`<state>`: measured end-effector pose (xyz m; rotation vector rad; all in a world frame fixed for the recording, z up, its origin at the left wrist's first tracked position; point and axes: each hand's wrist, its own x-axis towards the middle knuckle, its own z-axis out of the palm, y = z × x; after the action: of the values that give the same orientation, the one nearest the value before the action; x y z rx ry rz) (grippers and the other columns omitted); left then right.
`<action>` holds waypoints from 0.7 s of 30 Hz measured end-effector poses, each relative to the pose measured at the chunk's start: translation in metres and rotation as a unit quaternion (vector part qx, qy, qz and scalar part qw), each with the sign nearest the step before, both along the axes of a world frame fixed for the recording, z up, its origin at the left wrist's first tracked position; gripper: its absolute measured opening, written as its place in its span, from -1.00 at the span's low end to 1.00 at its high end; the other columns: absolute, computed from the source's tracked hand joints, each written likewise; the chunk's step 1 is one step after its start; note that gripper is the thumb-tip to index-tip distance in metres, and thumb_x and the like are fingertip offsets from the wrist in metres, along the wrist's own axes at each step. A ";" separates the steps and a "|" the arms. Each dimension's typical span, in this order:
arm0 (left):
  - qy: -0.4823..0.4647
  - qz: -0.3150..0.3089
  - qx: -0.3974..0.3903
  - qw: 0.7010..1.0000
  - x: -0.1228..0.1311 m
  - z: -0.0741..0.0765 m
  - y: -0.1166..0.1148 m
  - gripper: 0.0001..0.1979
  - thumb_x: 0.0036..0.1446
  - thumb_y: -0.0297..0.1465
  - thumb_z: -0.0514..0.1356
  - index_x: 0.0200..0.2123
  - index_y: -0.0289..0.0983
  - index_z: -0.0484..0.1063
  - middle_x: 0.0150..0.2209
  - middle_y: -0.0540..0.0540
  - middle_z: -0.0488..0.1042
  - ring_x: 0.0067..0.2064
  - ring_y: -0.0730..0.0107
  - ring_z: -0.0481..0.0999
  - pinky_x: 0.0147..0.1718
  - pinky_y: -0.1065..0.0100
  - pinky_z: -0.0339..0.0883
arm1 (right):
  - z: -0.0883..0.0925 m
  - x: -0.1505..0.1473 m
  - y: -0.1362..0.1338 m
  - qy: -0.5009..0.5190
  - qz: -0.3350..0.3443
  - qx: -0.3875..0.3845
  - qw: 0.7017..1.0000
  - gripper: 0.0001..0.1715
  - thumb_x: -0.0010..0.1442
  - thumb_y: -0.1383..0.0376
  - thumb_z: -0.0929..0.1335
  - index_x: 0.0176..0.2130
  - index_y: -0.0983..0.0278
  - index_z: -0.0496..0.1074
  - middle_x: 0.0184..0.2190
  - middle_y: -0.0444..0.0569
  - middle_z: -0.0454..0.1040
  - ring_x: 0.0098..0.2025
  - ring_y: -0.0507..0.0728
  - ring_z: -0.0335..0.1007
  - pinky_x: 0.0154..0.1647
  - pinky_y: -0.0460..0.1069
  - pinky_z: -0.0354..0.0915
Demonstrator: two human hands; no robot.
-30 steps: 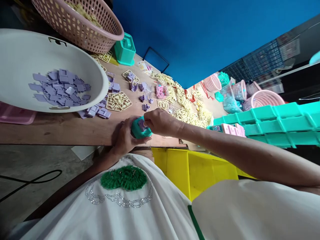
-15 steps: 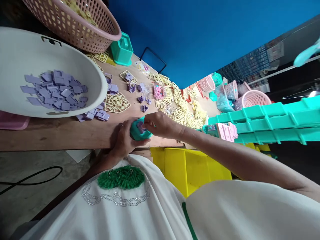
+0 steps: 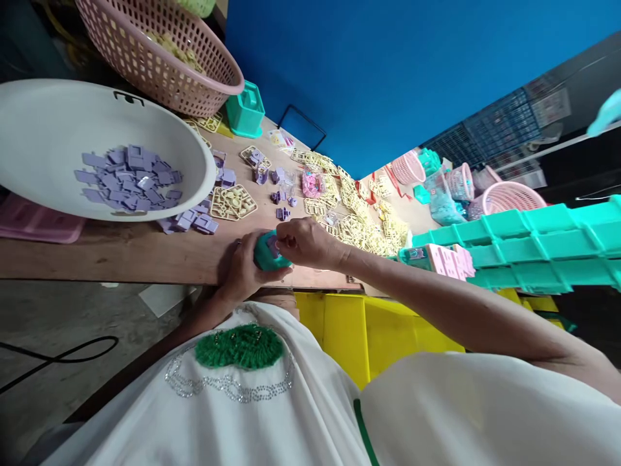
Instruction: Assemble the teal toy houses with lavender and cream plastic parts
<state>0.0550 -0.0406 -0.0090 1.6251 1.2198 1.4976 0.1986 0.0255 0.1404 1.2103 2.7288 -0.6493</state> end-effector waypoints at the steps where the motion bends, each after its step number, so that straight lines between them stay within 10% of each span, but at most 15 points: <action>1: 0.004 0.001 -0.003 1.000 0.000 0.000 0.000 -0.31 -0.02 0.04 0.51 0.02 -0.21 0.38 -0.08 -0.20 0.62 -0.07 0.04 0.65 -0.08 0.15 0.50 | -0.001 0.001 0.000 0.009 -0.017 -0.009 1.000 -0.82 0.26 0.35 0.31 -0.40 0.29 0.39 -0.51 -0.12 0.40 -0.44 -0.02 0.25 -0.37 -0.10 0.15; 21: 0.008 -0.018 -0.042 0.999 -0.001 0.002 -0.002 -0.23 -0.07 0.09 0.52 0.06 -0.19 0.37 0.00 -0.24 0.60 0.01 -0.01 0.64 0.00 0.10 0.51 | -0.005 -0.007 0.000 -0.058 -0.047 -0.002 0.997 -0.88 0.17 0.39 0.32 -0.41 0.29 0.43 -0.52 -0.09 0.40 -0.46 0.01 0.20 -0.34 -0.05 0.07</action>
<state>0.0536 -0.0421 -0.0067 1.5976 1.2378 1.3955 0.1915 0.0253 0.1352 1.3371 2.5889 -0.5733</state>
